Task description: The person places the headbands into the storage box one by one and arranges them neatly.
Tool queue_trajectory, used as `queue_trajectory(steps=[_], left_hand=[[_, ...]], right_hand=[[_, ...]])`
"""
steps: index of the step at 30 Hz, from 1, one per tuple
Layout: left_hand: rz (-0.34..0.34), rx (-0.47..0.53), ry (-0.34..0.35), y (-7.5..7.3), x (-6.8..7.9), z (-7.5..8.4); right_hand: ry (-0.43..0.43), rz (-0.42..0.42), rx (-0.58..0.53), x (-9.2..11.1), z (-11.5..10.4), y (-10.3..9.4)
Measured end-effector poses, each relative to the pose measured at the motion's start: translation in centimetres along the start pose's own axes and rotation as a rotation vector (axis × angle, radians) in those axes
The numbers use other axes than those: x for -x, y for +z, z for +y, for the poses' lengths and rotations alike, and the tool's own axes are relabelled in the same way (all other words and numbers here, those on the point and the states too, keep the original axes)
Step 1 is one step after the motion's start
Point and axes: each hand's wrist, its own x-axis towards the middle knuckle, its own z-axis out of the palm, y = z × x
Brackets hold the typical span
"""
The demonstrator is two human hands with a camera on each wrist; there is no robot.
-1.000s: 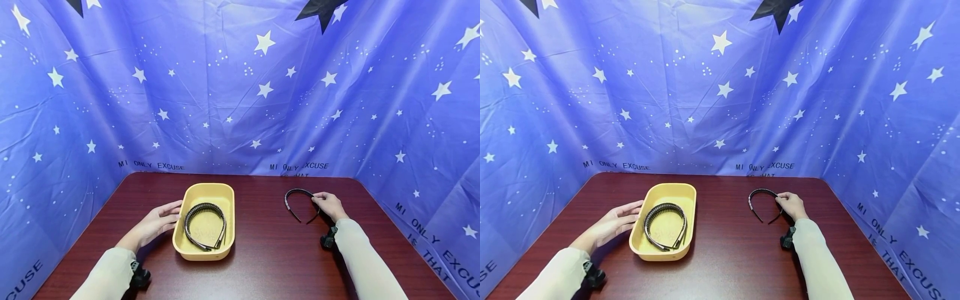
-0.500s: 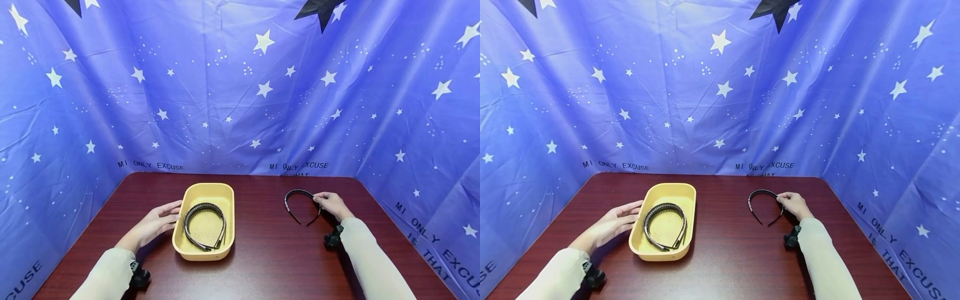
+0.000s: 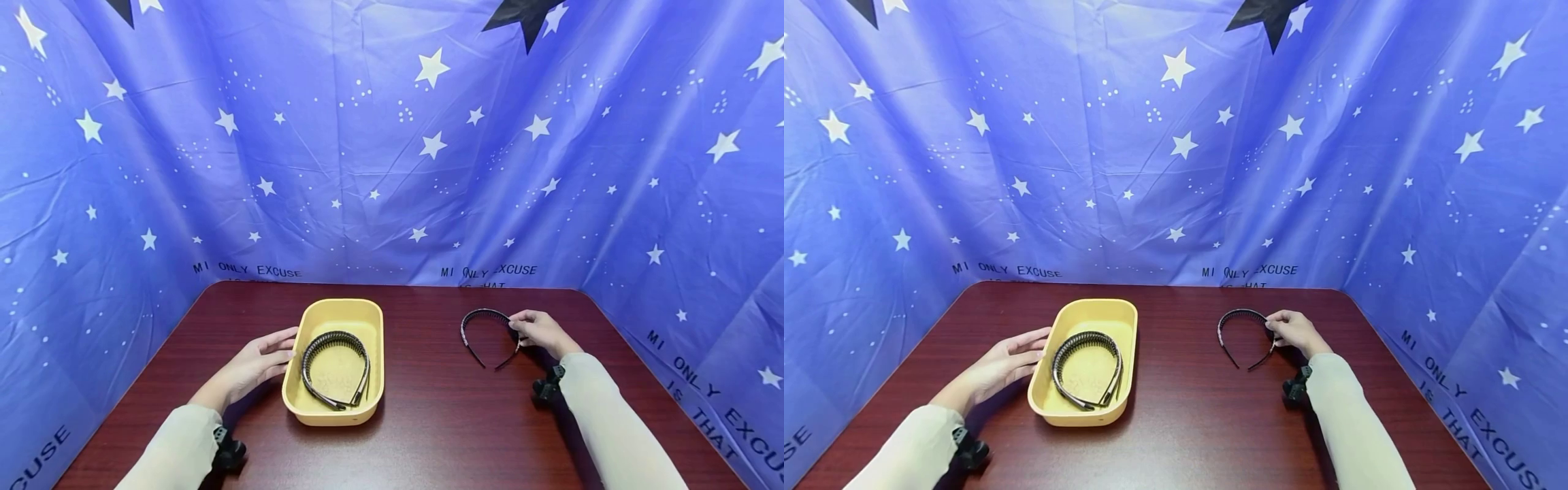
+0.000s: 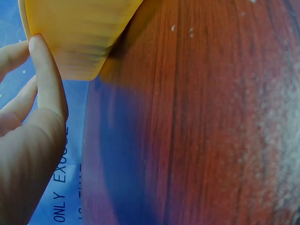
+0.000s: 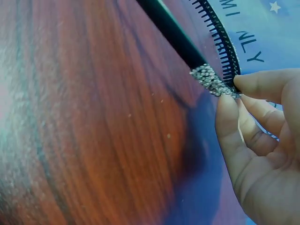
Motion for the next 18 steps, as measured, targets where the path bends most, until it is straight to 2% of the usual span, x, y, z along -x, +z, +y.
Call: queue_trajectory(steps=[18], left_hand=[[0.006,-0.016,0.004,-0.2,-0.2,-0.3]], right_hand=[[-0.044,-0.049,-0.008,-0.1,-2.8,0.5]])
